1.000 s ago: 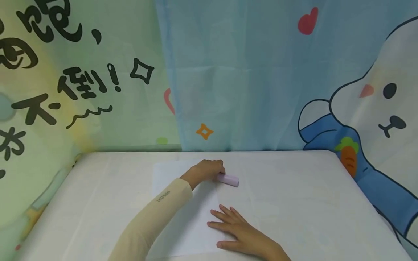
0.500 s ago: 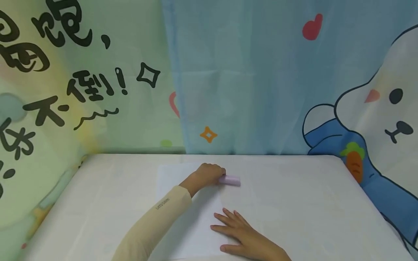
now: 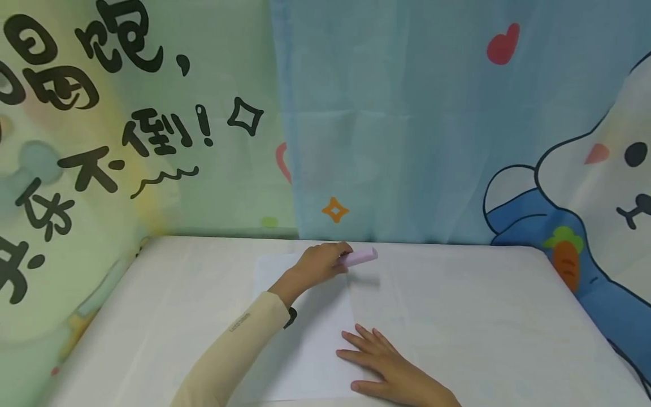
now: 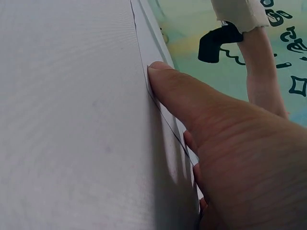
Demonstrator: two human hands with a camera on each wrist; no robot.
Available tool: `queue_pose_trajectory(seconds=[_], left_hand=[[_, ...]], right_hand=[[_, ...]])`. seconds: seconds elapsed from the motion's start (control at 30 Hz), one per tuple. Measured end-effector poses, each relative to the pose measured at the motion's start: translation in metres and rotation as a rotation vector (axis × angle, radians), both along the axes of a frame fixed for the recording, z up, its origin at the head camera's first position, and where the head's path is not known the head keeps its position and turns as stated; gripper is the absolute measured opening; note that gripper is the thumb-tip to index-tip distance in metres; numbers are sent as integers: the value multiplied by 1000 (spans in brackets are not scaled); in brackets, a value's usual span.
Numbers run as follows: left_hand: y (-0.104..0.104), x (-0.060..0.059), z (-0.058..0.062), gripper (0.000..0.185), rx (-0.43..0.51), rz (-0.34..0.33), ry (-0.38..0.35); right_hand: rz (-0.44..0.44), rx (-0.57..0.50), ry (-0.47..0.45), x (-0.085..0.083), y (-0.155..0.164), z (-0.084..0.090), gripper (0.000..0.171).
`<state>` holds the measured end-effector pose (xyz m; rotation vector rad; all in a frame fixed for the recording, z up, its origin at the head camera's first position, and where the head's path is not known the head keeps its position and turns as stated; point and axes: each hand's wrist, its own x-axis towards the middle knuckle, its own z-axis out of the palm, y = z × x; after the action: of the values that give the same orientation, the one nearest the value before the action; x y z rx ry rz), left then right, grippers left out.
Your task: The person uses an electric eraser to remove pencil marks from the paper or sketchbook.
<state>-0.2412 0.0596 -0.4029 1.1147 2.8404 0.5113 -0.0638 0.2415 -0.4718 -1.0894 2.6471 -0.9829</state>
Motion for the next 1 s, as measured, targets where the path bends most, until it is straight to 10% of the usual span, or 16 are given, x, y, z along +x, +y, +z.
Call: queue_pose_trajectory(seconds=[0.63, 1.0], left_hand=[[-41, 12, -2, 37, 360, 6, -116], [-54, 31, 0, 37, 544, 132, -209]], right_hand=[[-15, 21, 3, -5, -2, -3, 48], [-15, 10, 39, -6, -4, -4, 47]])
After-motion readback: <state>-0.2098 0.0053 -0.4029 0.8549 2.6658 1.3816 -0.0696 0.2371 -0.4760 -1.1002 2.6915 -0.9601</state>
